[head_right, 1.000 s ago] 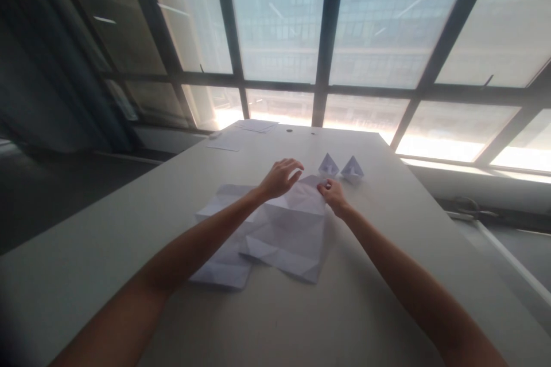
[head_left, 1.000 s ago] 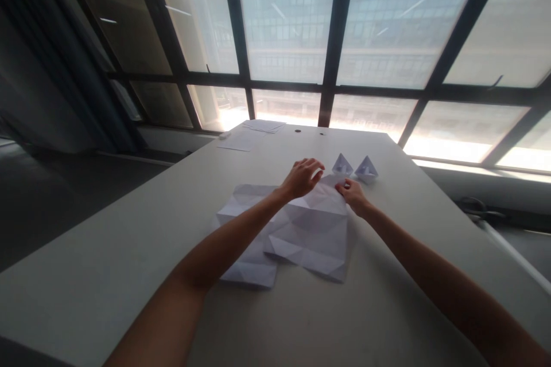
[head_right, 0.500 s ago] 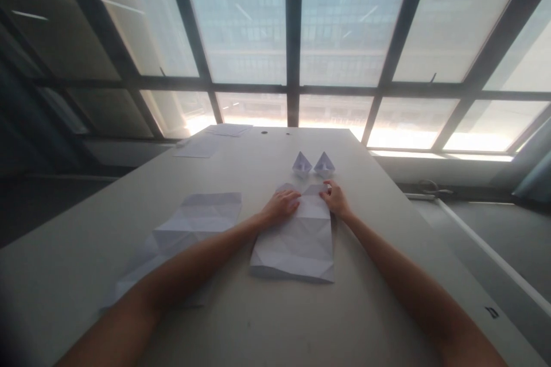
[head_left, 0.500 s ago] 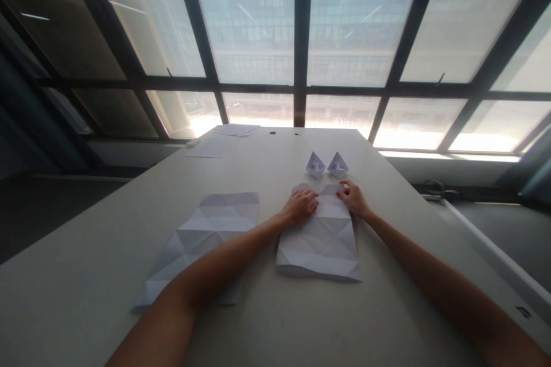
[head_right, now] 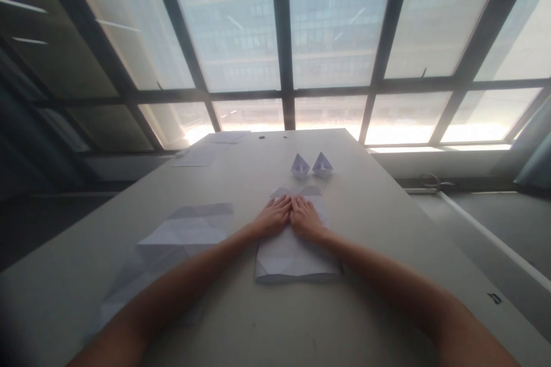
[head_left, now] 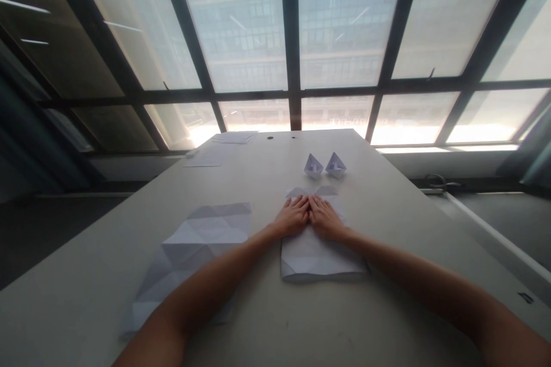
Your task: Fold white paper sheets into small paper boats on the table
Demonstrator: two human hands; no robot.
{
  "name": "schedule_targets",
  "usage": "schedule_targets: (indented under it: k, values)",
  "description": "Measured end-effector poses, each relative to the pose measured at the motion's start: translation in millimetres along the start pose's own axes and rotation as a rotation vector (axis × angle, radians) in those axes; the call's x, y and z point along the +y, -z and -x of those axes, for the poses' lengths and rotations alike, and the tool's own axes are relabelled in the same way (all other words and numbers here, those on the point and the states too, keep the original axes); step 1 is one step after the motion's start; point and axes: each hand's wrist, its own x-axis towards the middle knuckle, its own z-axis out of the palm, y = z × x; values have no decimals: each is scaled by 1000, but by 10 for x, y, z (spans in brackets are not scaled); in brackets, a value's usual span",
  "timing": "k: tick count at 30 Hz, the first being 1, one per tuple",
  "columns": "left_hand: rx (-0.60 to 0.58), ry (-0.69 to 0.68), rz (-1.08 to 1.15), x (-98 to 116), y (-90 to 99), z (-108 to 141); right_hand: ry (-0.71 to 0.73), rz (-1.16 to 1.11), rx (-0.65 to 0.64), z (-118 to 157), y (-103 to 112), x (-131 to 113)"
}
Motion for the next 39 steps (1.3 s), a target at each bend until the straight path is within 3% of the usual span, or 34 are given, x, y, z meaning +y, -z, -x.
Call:
schedule_targets:
  k: [4, 8, 12, 17, 19, 22, 25, 30, 39]
  values:
    - [-1, 12, 1, -1, 39, 13, -101, 34, -103, -57, 129, 248]
    - [-4, 29, 6, 24, 84, 19, -184, 75, -83, -57, 247, 523]
    - [14, 146, 5, -3, 96, 5, -214, 97, -48, -30, 265, 660]
    - [42, 239, -11, -66, 80, -5, -229, 149, 49, 15, 292, 568]
    - [54, 223, -19, -63, 77, -2, -147, 171, 101, 41, 291, 459]
    - [97, 155, -26, -26, 84, 0, 40, 98, 19, 77, 252, 279]
    - [167, 85, -4, 17, 83, -15, 97, 11, -76, 94, 204, 173]
    - [140, -11, 75, 45, 41, -41, 66, -5, -86, 95, 192, 198]
    - [51, -27, 36, 41, 71, -12, -90, 74, -73, 40, 248, 339]
